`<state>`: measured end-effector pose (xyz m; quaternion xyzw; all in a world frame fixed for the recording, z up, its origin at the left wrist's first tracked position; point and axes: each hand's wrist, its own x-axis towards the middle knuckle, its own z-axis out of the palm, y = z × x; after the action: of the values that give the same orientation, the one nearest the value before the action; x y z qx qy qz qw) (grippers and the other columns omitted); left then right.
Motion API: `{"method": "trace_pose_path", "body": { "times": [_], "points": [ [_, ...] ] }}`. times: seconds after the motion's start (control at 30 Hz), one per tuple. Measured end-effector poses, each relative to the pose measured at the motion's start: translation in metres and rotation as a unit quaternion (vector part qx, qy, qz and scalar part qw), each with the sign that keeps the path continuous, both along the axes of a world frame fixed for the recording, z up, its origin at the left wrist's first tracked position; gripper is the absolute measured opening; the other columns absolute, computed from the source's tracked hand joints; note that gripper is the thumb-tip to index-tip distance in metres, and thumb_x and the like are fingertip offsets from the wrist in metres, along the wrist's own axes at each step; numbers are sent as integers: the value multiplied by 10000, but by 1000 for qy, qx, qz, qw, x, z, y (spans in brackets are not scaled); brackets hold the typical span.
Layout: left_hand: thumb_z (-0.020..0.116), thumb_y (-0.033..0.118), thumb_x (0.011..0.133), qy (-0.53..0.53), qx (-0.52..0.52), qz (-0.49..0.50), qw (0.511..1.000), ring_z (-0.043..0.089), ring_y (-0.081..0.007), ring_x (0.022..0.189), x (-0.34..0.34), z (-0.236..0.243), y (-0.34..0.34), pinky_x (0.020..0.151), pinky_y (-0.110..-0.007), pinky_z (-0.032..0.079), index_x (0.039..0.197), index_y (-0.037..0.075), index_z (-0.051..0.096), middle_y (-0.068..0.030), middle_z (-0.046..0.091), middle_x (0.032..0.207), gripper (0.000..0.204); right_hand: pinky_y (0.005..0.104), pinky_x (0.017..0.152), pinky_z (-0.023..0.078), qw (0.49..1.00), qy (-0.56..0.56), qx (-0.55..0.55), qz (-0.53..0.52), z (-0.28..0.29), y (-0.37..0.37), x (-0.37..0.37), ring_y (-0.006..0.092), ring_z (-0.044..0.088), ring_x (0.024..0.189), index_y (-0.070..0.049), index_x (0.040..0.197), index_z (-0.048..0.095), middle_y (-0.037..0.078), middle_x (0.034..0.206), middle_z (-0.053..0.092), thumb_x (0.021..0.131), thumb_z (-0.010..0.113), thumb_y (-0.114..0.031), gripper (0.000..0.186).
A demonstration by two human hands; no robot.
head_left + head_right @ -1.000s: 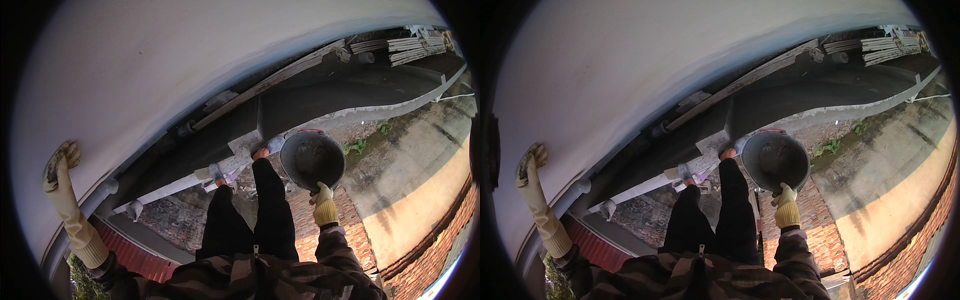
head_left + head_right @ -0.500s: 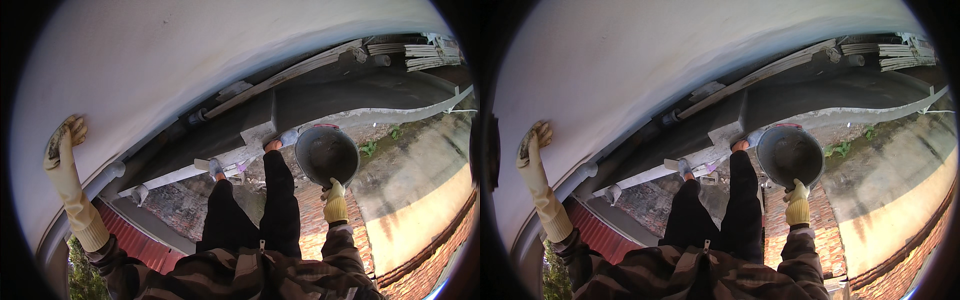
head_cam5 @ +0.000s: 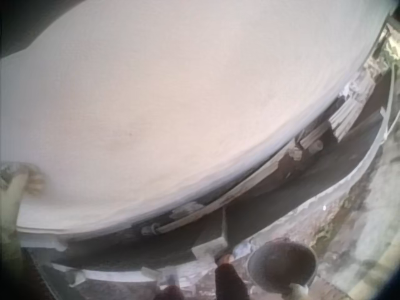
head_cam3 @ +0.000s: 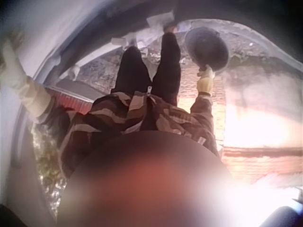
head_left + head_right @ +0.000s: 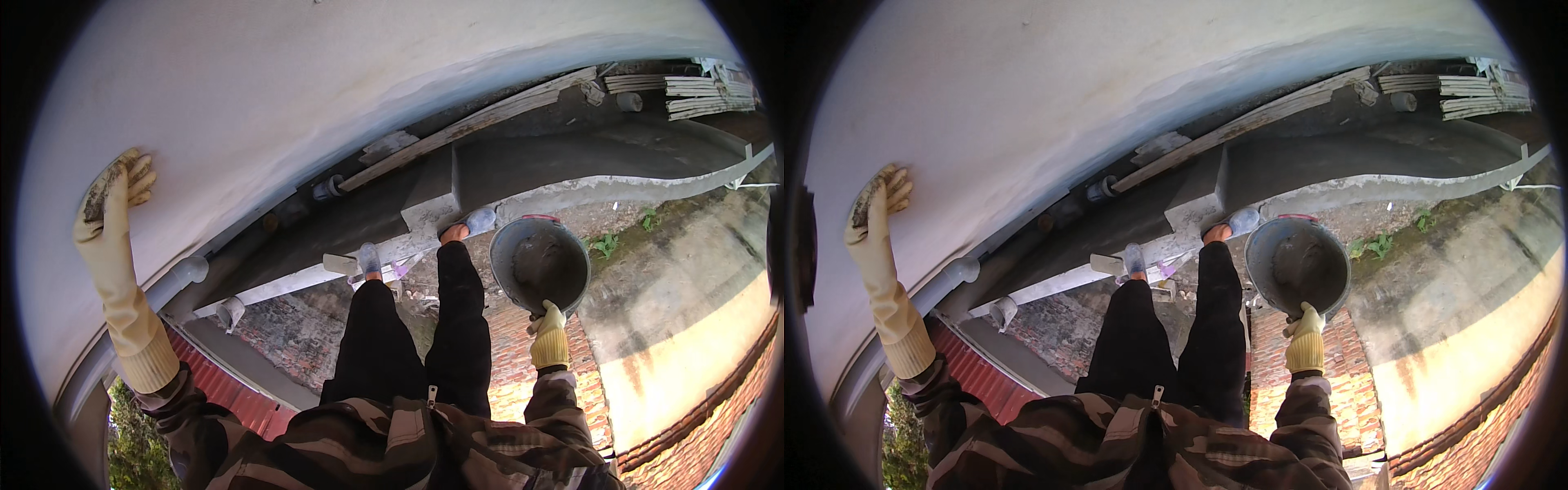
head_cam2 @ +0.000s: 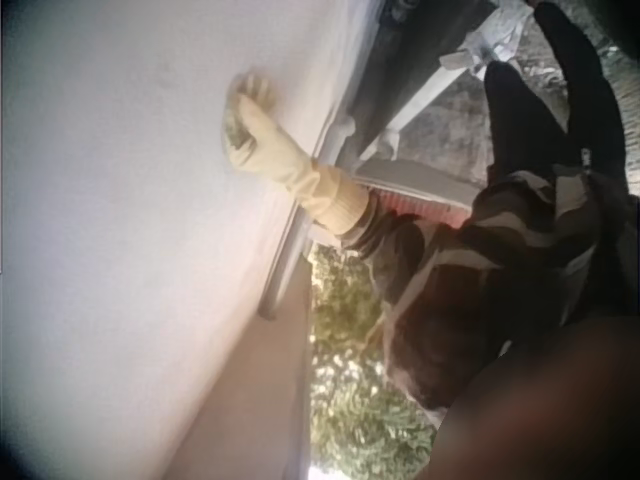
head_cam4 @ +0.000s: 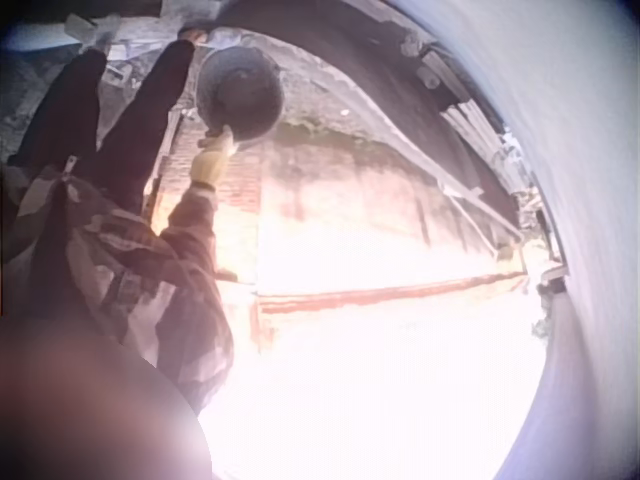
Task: The person scoops wet cement from a bucket with a trowel and applies it to a narrow concrete ledge along a wall. They repeatedly smooth the cement along the ledge, moving forward and backward to cover the length.
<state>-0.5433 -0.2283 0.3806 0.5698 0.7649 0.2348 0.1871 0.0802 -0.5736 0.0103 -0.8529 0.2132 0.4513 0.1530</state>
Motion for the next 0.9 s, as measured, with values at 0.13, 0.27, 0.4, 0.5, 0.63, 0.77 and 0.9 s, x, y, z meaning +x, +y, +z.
{"method": "trace_pose_path", "body": {
  "times": [0.13,0.27,0.4,0.5,0.63,0.77,0.9],
  "points": [
    [618,178,1145,10,3,5,1000,800,-240,1071,0,0,-2,903,-332,633,1332,-63,755,-163,811,1219,334,447,338,407,999,-20,32,-11,-7,-10,-12,293,551,407,-73,1300,556,179,713,652,1002,655,-84,314],
    [603,174,1150,23,17,-26,999,796,-235,1075,-3,-2,-4,905,-326,622,1350,-64,742,-160,807,1231,341,450,337,408,999,-26,14,-26,-8,-21,-31,288,533,393,-73,1293,580,173,730,663,1002,661,-82,302],
    [575,157,1154,-18,-5,-30,999,788,-232,1096,-4,0,-6,911,-314,597,1406,-63,702,-164,795,1265,358,474,311,377,998,-49,13,-44,1,-33,-56,295,497,340,-73,1251,605,171,727,661,986,691,-74,279],
    [550,139,1150,-5,-23,-11,1000,776,-236,1121,0,-2,-4,931,-317,583,1441,-54,680,-170,780,1297,372,516,325,401,993,-59,22,-103,8,-47,-77,353,516,332,-43,1289,556,200,828,684,975,721,-72,356],
    [523,126,1147,-42,-12,-65,997,757,-229,1143,-2,-5,-6,943,-320,577,1477,-47,654,-175,759,1329,395,541,449,493,988,-59,7,-146,4,-72,-108,353,675,575,-14,1312,518,229,933,694,961,769,-79,437],
    [513,179,1173,-15,5,-91,996,747,-202,1122,-9,-8,-7,928,-304,583,1520,-12,637,-148,759,1336,415,562,475,519,975,-71,5,-212,-17,-97,-147,359,680,569,-4,1382,489,239,922,692,953,785,-94,529],
    [513,193,1176,-60,9,-97,993,743,-196,1124,-5,-7,-5,921,-295,576,1526,-3,636,-146,757,1335,420,561,468,518,964,-59,-7,-258,-28,-127,-178,363,700,595,-17,1398,504,237,933,696,951,782,-93,532]
  ]
}}
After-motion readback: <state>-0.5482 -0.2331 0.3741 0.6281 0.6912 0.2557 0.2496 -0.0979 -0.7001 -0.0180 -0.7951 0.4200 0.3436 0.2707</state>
